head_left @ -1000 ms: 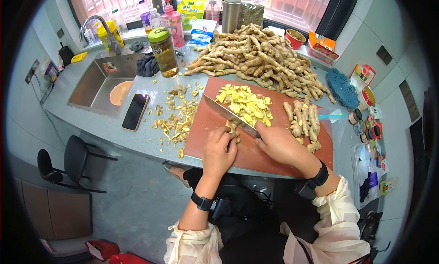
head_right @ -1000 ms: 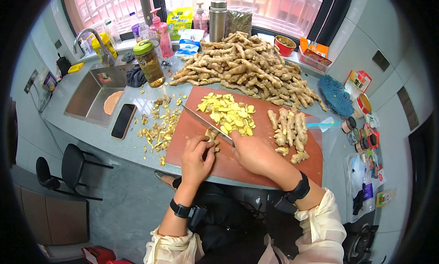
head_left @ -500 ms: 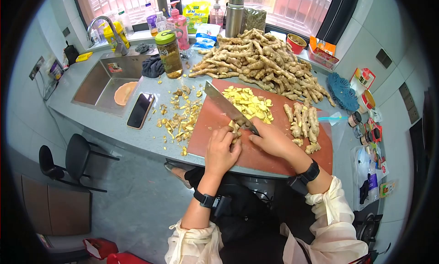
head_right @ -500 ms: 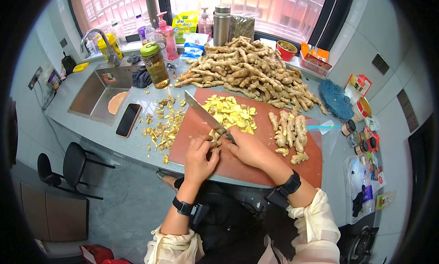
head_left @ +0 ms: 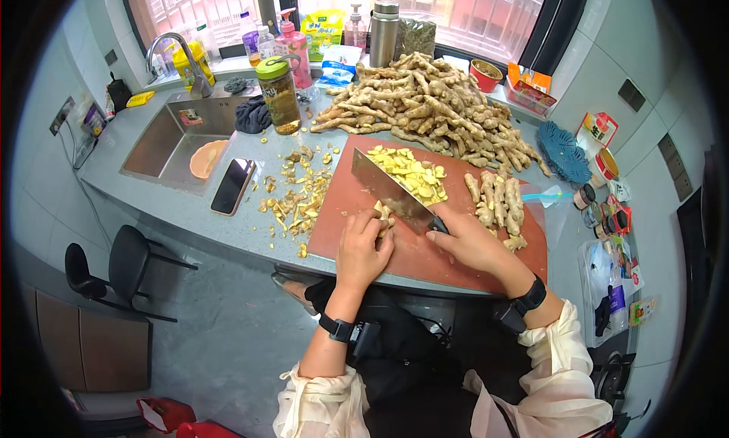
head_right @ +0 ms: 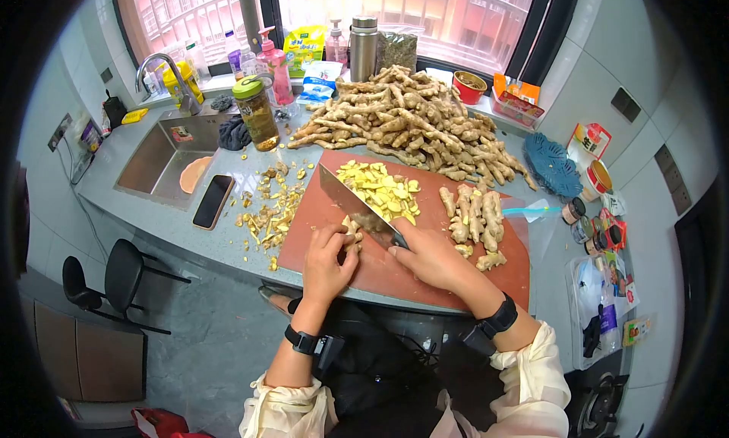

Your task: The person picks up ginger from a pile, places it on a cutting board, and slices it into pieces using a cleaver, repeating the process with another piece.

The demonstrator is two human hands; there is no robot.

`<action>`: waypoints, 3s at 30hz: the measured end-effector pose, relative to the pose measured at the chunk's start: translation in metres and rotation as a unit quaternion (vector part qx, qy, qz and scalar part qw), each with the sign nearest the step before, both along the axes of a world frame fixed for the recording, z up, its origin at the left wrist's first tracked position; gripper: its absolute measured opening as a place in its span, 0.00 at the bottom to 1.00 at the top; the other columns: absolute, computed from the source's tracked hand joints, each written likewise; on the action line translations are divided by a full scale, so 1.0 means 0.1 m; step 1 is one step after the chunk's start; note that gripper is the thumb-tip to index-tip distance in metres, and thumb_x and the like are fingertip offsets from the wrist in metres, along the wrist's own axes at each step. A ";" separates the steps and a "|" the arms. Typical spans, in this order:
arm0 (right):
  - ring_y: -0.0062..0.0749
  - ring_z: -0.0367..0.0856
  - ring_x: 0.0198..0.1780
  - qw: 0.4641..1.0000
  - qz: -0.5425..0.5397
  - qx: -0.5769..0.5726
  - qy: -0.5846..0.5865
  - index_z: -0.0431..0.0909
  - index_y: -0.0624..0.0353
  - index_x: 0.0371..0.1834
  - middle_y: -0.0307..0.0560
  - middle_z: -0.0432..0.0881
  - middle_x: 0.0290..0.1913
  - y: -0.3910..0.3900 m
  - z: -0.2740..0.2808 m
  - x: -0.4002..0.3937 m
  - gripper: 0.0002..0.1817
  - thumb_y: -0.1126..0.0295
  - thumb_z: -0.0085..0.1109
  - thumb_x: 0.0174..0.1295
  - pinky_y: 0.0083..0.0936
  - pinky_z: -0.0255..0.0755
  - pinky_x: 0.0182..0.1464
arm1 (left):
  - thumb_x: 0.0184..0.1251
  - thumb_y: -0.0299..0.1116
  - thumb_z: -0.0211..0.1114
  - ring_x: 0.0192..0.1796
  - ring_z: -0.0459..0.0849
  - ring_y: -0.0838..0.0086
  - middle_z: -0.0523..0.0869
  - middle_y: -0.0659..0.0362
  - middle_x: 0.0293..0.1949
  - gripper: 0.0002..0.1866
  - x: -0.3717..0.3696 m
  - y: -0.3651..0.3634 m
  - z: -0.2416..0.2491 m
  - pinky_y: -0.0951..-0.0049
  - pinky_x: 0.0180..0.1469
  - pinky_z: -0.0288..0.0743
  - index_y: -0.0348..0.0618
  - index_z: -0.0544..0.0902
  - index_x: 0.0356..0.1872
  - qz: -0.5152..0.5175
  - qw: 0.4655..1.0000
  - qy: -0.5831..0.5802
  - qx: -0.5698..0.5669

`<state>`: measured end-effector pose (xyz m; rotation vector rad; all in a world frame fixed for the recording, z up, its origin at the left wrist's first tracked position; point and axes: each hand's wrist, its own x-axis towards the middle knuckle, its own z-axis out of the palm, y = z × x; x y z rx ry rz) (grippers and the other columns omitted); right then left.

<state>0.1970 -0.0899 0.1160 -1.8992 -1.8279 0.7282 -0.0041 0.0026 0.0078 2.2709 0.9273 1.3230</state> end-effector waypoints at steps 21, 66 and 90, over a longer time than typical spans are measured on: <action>0.70 0.85 0.47 0.991 0.026 -0.048 -0.123 0.66 0.64 0.53 0.70 0.85 0.41 0.30 0.02 -0.22 0.15 0.65 0.57 0.75 0.59 0.75 0.49 | 0.59 0.28 0.76 0.51 0.84 0.55 0.87 0.55 0.51 0.10 -0.01 0.01 0.05 0.58 0.54 0.81 0.40 0.88 0.41 -0.008 1.000 -0.007 -0.024; 0.70 0.83 0.51 1.000 0.018 -0.003 -0.006 0.70 0.63 0.56 0.71 0.85 0.46 0.35 -0.16 -0.05 0.18 0.63 0.62 0.74 0.57 0.75 0.51 | 0.63 0.28 0.74 0.51 0.83 0.56 0.85 0.55 0.49 0.06 0.00 -0.01 0.04 0.57 0.54 0.80 0.40 0.87 0.39 -0.008 1.000 0.005 -0.023; 0.69 0.83 0.51 0.995 0.031 -0.057 -0.072 0.70 0.63 0.61 0.70 0.84 0.46 0.23 -0.03 0.01 0.22 0.61 0.63 0.75 0.56 0.74 0.52 | 0.65 0.28 0.73 0.51 0.84 0.55 0.87 0.56 0.51 0.05 0.01 0.00 0.03 0.57 0.55 0.80 0.41 0.88 0.40 -0.001 1.000 0.010 -0.019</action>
